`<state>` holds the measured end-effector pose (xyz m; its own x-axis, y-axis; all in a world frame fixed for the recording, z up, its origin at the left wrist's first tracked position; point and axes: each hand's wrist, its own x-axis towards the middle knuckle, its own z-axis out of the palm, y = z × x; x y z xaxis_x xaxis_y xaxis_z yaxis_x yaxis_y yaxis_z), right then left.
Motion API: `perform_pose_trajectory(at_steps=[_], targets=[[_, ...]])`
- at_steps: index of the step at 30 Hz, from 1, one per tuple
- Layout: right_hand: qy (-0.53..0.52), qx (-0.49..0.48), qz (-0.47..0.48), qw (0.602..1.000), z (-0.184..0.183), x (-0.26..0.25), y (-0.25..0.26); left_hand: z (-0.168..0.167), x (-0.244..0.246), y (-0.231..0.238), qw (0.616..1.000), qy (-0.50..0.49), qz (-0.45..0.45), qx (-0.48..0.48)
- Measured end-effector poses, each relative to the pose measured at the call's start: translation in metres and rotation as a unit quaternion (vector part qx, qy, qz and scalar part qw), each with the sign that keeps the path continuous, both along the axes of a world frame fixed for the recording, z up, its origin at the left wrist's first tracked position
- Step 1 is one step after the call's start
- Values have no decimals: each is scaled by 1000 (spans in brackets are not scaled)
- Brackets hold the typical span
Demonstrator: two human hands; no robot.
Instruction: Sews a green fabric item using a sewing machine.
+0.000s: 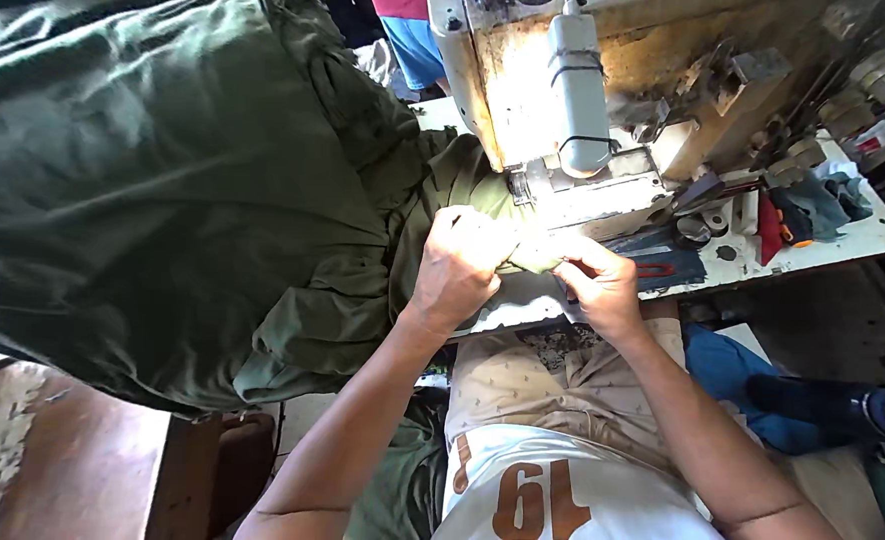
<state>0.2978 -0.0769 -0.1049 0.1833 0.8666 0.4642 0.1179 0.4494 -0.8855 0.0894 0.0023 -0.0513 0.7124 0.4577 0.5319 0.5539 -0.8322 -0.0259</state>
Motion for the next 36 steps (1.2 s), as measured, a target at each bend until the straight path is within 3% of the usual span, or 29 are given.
perform_pose_trajectory(at_steps=[10,13,16,20,23,26,29,32,34,36], targets=[[-60,27,-30,997,10,-7,28,5,0,30,1000,-12,20,6],[-76,40,-40,996,11,-9,30,14,0,20,998,-11,-31,-62],[-100,52,-40,993,10,-9,29,26,-10,12,986,61,-78,-133],[-173,71,-57,981,10,-4,35,54,-57,28,982,135,48,-126],[-219,60,-55,972,20,-4,41,80,-85,28,985,94,72,-123],[-251,39,47,966,34,6,34,97,-71,-12,990,-24,-41,-135],[-254,44,170,951,49,14,11,80,-48,-48,970,-72,-160,-167],[-237,84,217,943,51,18,-10,44,-29,-62,939,-85,-258,-211],[-232,88,220,943,47,21,-22,21,-17,-66,932,-101,-275,-213],[-236,90,213,944,38,22,-30,0,-6,-70,947,-145,-237,-161]])
